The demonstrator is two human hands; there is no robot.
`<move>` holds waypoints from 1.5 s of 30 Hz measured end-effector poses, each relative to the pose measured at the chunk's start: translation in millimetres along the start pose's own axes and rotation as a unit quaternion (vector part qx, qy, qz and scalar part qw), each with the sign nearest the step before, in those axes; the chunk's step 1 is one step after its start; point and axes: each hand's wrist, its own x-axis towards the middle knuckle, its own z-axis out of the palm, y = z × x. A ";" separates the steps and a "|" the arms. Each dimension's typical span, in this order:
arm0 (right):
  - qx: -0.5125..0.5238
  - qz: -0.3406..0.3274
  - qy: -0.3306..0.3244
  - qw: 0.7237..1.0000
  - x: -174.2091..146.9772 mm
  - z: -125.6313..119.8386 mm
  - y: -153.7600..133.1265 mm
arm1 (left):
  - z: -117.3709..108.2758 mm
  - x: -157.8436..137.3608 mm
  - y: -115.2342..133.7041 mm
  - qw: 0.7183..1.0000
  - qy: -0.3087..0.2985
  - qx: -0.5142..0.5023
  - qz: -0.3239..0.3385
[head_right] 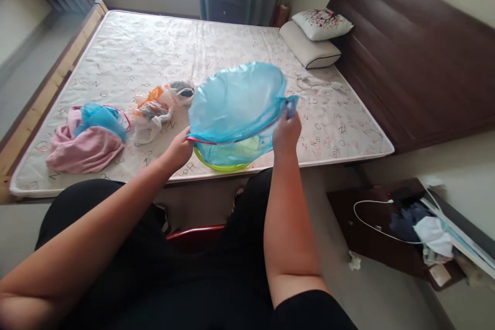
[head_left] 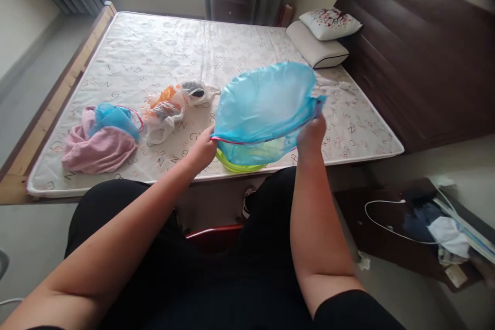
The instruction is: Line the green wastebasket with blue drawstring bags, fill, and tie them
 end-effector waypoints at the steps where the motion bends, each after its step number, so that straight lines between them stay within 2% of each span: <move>1: -0.034 0.032 -0.007 0.999 -5.0 1.8 2.3 | -1.0 -1.2 -5.2 1.000 0.015 0.012 0.004; 3: -0.082 0.084 -0.040 0.992 -12.9 3.5 4.3 | -3.8 -2.6 -14.0 0.998 0.056 0.031 0.011; 6: -0.097 0.084 -0.064 0.990 -17.0 5.3 4.7 | -8.7 -4.5 -21.7 0.993 0.110 0.036 0.034; 10: -0.051 -0.029 0.048 0.997 -16.7 7.7 -3.9 | -15.8 -14.8 -7.8 0.988 0.098 0.035 0.117; 12: -0.043 -0.102 0.085 0.990 -18.9 7.6 -15.7 | -19.4 -23.0 8.3 0.982 0.056 0.051 0.173; 13: -0.046 -0.132 0.080 0.987 -20.8 7.8 -22.9 | -20.9 -26.9 16.0 0.979 0.025 0.060 0.194; 15: -0.052 -0.174 0.029 0.983 -25.7 10.9 -36.2 | -23.1 -32.7 26.9 0.972 -0.049 0.069 0.217; 17: -0.034 -0.201 -0.066 0.977 -31.7 20.4 -43.6 | -23.6 -34.8 29.0 0.966 -0.117 0.080 0.215; 20: 0.010 -0.204 -0.231 0.951 -41.3 44.5 -38.8 | -20.9 -32.3 19.4 0.958 -0.188 0.153 0.157; 22: -0.030 -0.147 -0.335 0.930 -46.7 59.7 -29.6 | -18.1 -29.3 11.2 0.942 -0.220 0.230 0.104; 24: -0.119 -0.060 -0.424 0.896 -49.4 67.3 -21.9 | -15.8 -26.1 5.0 0.923 -0.244 0.290 0.062; 26: -0.183 -0.005 -0.468 0.865 -48.0 65.7 -19.1 | -15.0 -22.4 0.9 0.920 -0.243 0.305 0.046; 27: -0.194 -0.001 -0.464 0.864 -45.9 62.1 -19.4 | -15.2 -20.1 -0.9 0.927 -0.224 0.294 0.056; 29: -0.186 -0.018 -0.405 0.895 -39.7 52.5 -21.7 | -16.8 -13.6 -4.9 0.953 -0.137 0.248 0.110; 31: -0.165 -0.029 -0.290 0.942 -32.2 43.1 -22.5 | -19.4 -4.8 -10.0 0.972 0.000 0.188 0.145; 32: -0.153 -0.023 -0.230 0.961 -28.4 39.5 -21.3 | -21.0 0.3 -12.7 0.976 0.069 0.160 0.133; 34: -0.113 0.016 -0.132 0.985 -21.2 34.5 -15.4 | -24.9 10.7 -17.8 0.979 0.173 0.096 0.043; 36: -0.050 0.083 -0.071 0.993 -14.4 31.6 -6.6 | -29.5 20.5 -21.7 0.969 0.219 -0.013 -0.109; 37: -0.003 0.124 -0.046 0.991 -11.1 30.3 -2.0 | -31.9 24.7 -23.2 0.952 0.227 -0.086 -0.189; 39: 0.126 0.209 0.004 0.970 -5.1 26.8 5.7 | -36.9 31.1 -25.3 0.894 0.240 -0.221 -0.308; 40: 0.201 0.246 0.022 0.948 -2.5 24.3 8.5 | -39.4 33.1 -26.0 0.870 0.253 -0.259 -0.334; 41: 0.277 0.278 0.032 0.919 -0.3 21.4 10.7 | -41.7 34.3 -26.5 0.860 0.268 -0.272 -0.338; 43: 0.392 0.328 0.026 0.859 2.6 15.0 13.9 | -45.7 34.7 -26.8 0.875 0.295 -0.238 -0.301; 45: 0.441 0.359 0.002 0.822 2.6 9.1 15.9 | -49.1 33.8 -26.0 0.898 0.311 -0.176 -0.258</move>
